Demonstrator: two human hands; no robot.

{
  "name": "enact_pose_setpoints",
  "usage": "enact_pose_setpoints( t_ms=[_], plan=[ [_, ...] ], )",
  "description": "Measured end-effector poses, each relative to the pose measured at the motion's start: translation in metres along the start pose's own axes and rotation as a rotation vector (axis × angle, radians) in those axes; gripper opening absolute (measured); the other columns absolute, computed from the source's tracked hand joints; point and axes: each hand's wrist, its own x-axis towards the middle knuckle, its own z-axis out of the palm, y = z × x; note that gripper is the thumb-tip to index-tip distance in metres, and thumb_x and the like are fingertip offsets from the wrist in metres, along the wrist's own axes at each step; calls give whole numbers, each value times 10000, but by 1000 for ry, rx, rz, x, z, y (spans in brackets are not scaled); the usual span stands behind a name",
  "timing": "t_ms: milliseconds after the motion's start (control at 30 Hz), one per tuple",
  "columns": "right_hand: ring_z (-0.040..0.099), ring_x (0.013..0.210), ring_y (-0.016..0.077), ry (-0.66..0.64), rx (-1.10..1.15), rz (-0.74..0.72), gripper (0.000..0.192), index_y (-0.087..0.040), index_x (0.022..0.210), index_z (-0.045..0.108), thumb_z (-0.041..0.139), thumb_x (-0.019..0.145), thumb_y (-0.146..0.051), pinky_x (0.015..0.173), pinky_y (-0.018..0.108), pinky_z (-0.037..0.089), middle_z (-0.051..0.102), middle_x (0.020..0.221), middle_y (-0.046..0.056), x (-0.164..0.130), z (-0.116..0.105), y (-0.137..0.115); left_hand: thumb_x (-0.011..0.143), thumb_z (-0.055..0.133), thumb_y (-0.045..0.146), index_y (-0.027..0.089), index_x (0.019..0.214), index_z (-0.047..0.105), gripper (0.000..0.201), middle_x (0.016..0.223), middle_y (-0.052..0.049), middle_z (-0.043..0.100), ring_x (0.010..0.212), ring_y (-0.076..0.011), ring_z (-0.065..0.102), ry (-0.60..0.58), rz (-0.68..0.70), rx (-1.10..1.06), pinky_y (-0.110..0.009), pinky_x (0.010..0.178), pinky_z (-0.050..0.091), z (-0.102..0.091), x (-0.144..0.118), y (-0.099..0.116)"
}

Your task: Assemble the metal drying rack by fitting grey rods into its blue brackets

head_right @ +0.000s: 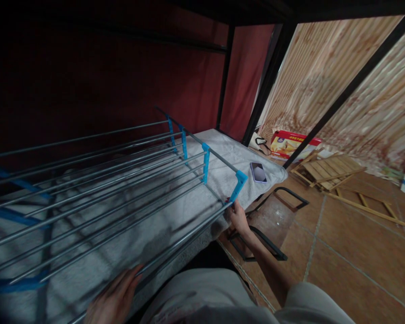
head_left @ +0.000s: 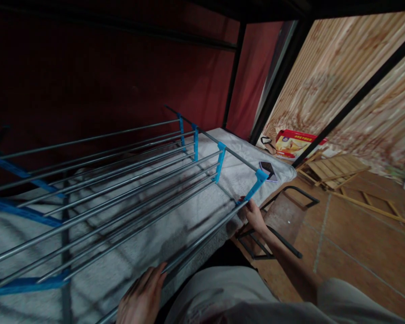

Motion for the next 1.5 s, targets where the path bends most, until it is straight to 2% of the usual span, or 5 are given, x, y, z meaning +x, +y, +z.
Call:
enact_pose_setpoints(
  t_ms=[267,567,900,1133,1500],
  plan=[
    [655,1061,251,18,-19,21,333,-224,1101,620,514,824,-377,1019,473,491,705,1072,79,0,1,0,1046,353,361,222,1121,700,381,957,0,791,772,-135,758,-12,-12,-12,-205,617,583,4,-4,4],
    [651,1068,248,11,-21,19,344,-220,1125,610,515,829,-367,1010,460,491,711,1059,79,-2,1,-5,1015,408,356,260,1181,702,352,1055,-2,784,846,-160,764,-111,-82,-41,-224,655,609,17,-21,1],
    [654,1033,249,26,-48,31,362,-218,1142,613,523,834,-386,992,454,495,711,1065,80,-2,2,-6,1007,419,314,296,1150,718,332,1006,2,790,812,-178,764,-106,-109,-74,-254,661,613,9,-14,5],
    [650,1027,246,39,-58,33,325,-222,1093,613,520,813,-358,985,444,499,713,1040,69,-3,2,-6,1034,347,366,237,1124,724,409,999,-16,793,806,-174,768,-80,-74,-16,-247,631,611,6,-13,7],
    [643,1058,253,44,-30,19,346,-221,1130,590,524,828,-377,1005,465,486,695,1125,91,-5,5,-1,1023,350,333,265,1111,716,383,982,-14,792,781,-186,765,-133,-136,-60,-254,631,605,3,-5,15]
  ],
)
